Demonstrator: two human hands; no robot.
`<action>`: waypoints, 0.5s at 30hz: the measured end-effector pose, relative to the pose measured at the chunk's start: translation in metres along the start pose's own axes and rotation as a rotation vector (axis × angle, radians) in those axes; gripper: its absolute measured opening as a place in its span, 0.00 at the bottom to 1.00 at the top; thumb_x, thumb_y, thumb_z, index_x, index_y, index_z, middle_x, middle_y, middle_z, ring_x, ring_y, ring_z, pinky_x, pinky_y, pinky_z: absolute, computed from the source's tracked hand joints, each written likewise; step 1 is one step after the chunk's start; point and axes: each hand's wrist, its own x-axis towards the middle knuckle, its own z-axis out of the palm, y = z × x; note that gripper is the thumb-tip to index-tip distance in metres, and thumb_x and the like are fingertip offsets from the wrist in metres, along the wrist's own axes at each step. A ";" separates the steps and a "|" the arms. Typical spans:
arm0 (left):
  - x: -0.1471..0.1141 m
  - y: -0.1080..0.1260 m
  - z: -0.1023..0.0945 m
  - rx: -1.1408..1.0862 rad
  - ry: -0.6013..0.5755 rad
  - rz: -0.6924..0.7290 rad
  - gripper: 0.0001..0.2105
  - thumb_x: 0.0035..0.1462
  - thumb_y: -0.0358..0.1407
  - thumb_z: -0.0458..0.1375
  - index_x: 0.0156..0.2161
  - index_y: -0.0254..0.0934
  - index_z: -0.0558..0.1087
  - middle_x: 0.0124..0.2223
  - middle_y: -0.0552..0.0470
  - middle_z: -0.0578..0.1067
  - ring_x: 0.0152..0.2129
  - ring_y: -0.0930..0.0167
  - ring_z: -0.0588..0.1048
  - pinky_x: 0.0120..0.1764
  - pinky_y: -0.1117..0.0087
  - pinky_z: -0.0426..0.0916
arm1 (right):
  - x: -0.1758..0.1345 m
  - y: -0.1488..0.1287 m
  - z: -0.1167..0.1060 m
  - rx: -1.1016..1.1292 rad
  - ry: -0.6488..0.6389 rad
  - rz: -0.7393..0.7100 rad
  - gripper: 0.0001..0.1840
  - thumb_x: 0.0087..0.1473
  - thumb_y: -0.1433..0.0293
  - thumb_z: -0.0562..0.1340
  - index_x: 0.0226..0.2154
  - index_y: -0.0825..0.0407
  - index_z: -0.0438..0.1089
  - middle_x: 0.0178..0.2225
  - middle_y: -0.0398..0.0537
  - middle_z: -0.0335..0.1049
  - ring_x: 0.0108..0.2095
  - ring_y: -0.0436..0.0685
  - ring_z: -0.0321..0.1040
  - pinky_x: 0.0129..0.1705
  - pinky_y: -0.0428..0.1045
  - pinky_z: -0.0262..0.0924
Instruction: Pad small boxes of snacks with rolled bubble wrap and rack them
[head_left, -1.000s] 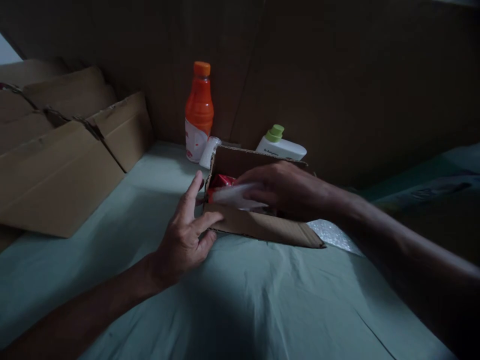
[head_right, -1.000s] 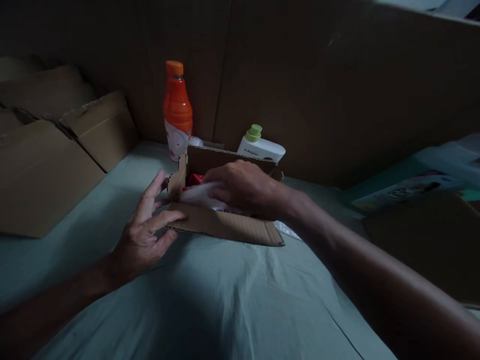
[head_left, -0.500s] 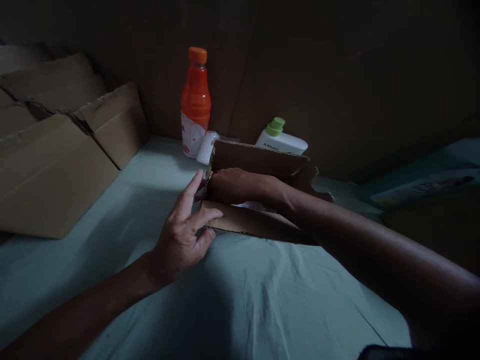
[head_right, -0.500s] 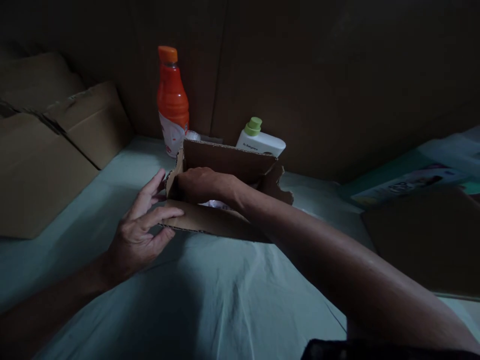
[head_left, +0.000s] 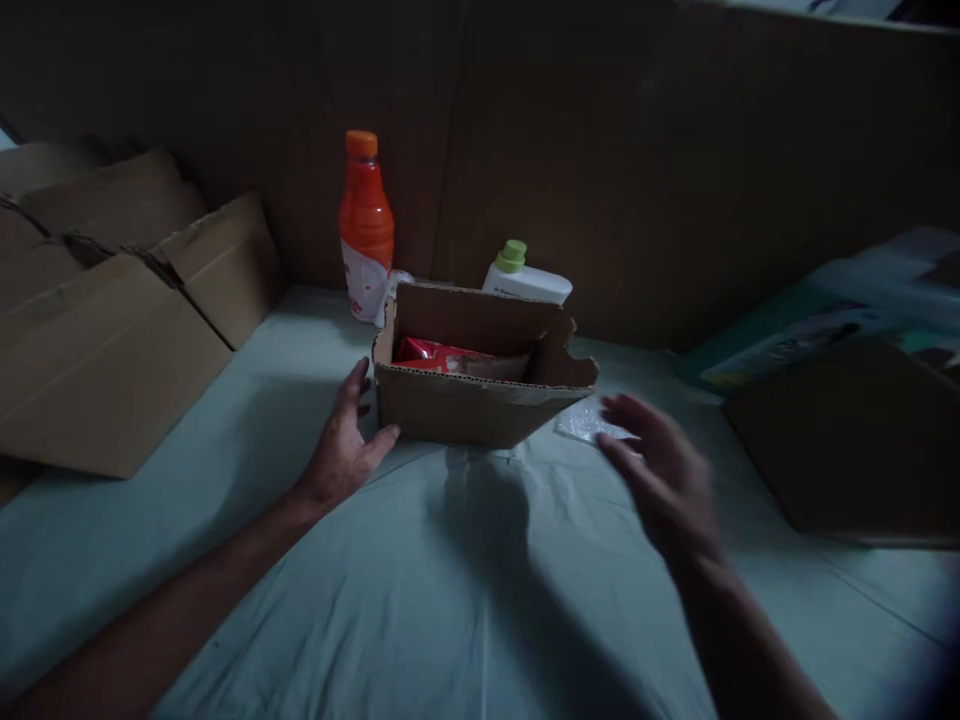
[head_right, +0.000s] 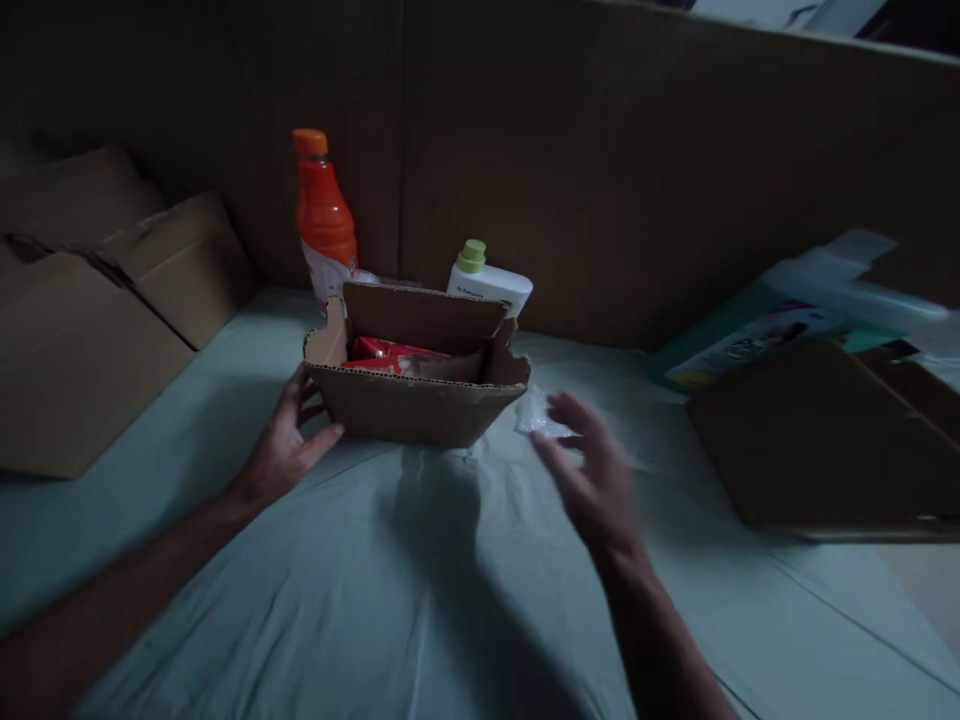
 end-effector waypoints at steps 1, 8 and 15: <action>0.003 -0.005 0.005 -0.045 -0.031 -0.035 0.38 0.54 0.35 0.62 0.68 0.42 0.54 0.68 0.39 0.62 0.61 0.56 0.67 0.57 0.53 0.70 | -0.002 0.006 0.017 0.037 -0.084 0.013 0.33 0.51 0.53 0.68 0.58 0.44 0.67 0.56 0.55 0.72 0.53 0.66 0.71 0.49 0.63 0.69; 0.021 0.005 0.035 -0.114 -0.024 -0.074 0.36 0.52 0.36 0.62 0.65 0.36 0.57 0.60 0.40 0.71 0.58 0.58 0.71 0.61 0.52 0.64 | 0.007 -0.003 0.070 0.136 -0.180 0.086 0.24 0.51 0.54 0.63 0.44 0.54 0.70 0.44 0.57 0.76 0.40 0.62 0.73 0.40 0.57 0.69; -0.044 0.040 0.031 -0.126 -0.206 -0.107 0.29 0.53 0.40 0.63 0.59 0.38 0.63 0.56 0.41 0.75 0.52 0.60 0.75 0.55 0.57 0.71 | -0.075 -0.001 0.009 -0.103 -0.012 0.097 0.17 0.54 0.54 0.64 0.35 0.51 0.70 0.33 0.53 0.76 0.33 0.61 0.72 0.30 0.51 0.64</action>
